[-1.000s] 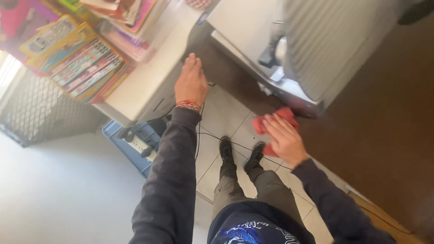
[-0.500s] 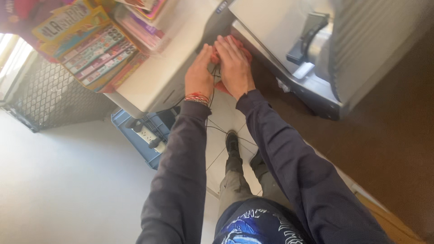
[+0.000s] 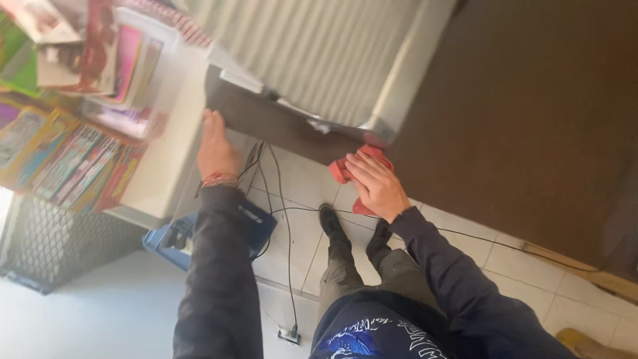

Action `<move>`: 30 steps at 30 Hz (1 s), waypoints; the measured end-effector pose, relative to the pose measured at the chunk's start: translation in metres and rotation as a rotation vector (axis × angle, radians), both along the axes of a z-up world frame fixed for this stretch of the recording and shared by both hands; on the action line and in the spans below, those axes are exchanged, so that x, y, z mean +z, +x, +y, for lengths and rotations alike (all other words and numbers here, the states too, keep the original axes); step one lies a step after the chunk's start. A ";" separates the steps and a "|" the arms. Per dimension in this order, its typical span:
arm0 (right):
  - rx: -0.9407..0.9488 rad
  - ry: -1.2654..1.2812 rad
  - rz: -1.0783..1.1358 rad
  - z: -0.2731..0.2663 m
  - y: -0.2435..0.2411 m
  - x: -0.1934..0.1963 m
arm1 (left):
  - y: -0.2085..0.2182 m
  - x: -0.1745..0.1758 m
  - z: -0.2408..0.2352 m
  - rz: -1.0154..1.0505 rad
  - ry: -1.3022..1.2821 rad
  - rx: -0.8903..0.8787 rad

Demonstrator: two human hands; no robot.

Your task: The person wipes a brown counter and a digital scale with a red cloth.

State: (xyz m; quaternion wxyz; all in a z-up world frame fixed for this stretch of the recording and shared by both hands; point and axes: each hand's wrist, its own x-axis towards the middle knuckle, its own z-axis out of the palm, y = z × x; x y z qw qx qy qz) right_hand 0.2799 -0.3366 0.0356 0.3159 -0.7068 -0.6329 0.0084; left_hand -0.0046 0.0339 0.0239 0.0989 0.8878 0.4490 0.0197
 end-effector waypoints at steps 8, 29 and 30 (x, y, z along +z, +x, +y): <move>0.148 -0.127 0.146 -0.169 0.066 0.042 | 0.021 0.000 -0.116 -0.331 -0.038 0.162; 0.169 0.171 -0.039 -0.126 0.039 -0.058 | 0.174 0.110 -0.356 -0.823 0.019 -0.200; 0.156 0.175 -0.042 -0.134 0.063 -0.060 | 0.180 0.112 -0.366 -0.823 0.018 -0.214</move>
